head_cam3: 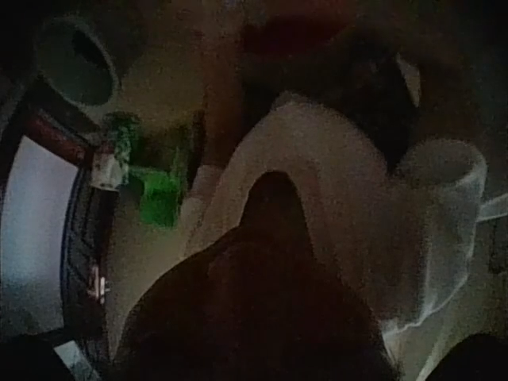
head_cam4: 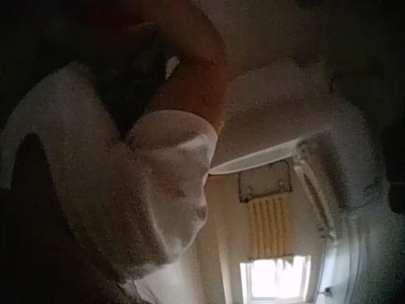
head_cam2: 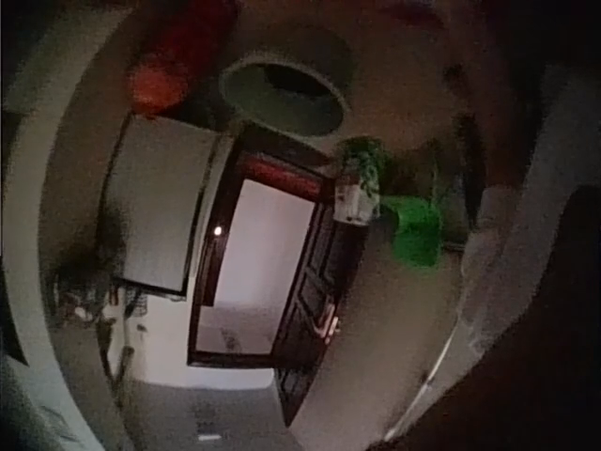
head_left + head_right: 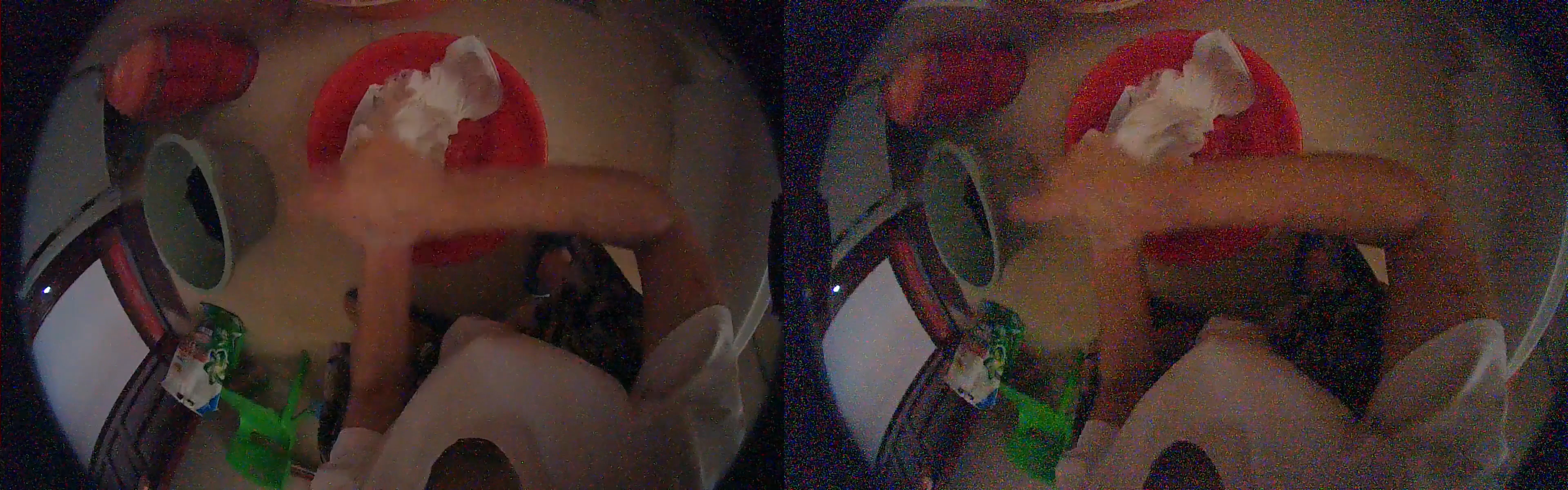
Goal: The person washes laundry in a basin, repeatedly scrubbing, lathering, and stretching the soapy cloth by hand.
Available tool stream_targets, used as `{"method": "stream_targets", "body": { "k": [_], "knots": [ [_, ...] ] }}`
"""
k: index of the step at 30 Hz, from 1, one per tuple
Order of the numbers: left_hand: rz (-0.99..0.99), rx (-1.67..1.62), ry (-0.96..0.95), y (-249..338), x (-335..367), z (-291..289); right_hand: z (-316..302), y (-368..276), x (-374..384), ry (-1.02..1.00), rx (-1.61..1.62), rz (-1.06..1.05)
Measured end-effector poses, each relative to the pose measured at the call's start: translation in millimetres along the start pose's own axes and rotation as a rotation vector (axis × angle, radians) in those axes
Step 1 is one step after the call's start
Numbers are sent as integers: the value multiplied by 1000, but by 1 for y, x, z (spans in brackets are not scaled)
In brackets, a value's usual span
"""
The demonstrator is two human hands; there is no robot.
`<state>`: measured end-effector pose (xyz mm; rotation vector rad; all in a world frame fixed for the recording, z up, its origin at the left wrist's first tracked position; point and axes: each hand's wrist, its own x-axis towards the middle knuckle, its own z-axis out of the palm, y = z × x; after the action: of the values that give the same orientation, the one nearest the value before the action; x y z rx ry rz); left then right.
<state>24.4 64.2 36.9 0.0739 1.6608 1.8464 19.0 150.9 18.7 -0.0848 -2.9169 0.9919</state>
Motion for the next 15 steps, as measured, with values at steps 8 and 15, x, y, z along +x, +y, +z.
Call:
{"method": "stream_targets", "body": {
  "k": [8,15],
  "knots": [
    [-112,-601,-70,-1,14,-34,-28,58,16,336,704,90],
    [109,154,21,-8,27,-47,-51,58,12,161,967,143]
  ]
}}
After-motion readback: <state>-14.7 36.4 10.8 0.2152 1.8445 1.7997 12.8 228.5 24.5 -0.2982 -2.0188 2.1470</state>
